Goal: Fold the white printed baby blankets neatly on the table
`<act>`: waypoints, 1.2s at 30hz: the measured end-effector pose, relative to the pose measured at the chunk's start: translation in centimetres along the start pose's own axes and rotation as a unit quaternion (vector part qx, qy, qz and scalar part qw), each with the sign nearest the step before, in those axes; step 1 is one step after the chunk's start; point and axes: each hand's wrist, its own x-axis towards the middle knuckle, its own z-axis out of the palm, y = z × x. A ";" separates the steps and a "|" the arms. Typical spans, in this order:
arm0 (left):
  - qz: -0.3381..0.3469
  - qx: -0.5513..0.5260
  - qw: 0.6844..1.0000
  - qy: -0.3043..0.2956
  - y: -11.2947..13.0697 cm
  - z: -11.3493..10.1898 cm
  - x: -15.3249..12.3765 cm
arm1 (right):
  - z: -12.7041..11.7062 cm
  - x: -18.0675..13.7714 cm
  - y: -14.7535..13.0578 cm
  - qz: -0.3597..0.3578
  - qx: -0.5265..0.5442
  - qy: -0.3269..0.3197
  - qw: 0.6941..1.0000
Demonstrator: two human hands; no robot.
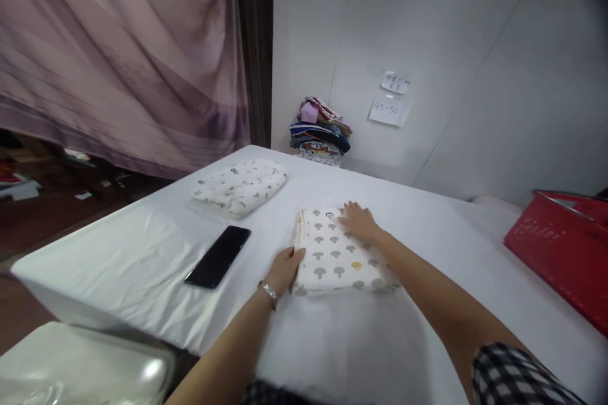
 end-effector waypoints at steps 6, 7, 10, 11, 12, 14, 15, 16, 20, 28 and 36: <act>-0.007 0.025 1.000 0.003 -0.1 0.0 0.3 | 2.1 -2.5 1.7 0.040 -0.012 0.038 0.998; -0.005 0.030 1.000 0.004 -0.1 0.0 0.3 | 2.5 -2.6 1.8 0.039 -0.010 0.041 0.998; 0.002 0.029 1.000 0.004 -0.2 0.0 0.4 | 3.0 -2.3 2.0 0.029 0.024 0.054 0.998; 0.003 0.025 1.000 0.003 -0.2 0.0 0.4 | 2.9 -2.2 2.0 0.028 0.050 0.057 0.997; 0.002 0.023 1.000 0.003 -0.2 0.0 0.4 | 2.7 -2.1 2.0 0.030 0.092 0.062 0.993; 0.000 0.024 1.000 0.011 -0.2 0.0 0.4 | 2.1 -2.1 2.2 0.046 0.196 0.071 0.977; -0.001 0.027 0.999 0.016 -0.2 0.0 0.4 | 1.7 -2.3 2.4 0.056 0.243 0.075 0.965; 0.000 0.031 0.999 0.021 -0.2 0.0 0.4 | 1.3 -2.7 2.5 0.066 0.276 0.082 0.955; 0.002 0.038 0.999 0.030 -0.3 0.0 0.5 | 0.5 -5.7 3.2 0.155 0.404 0.104 0.896; -0.001 0.025 0.999 0.027 -0.5 -0.1 0.7 | 1.3 -12.7 4.1 0.293 0.637 0.051 0.711; 0.007 0.008 1.000 0.024 0.0 0.0 0.2 | 0.8 -14.0 3.2 0.240 0.715 -0.085 0.652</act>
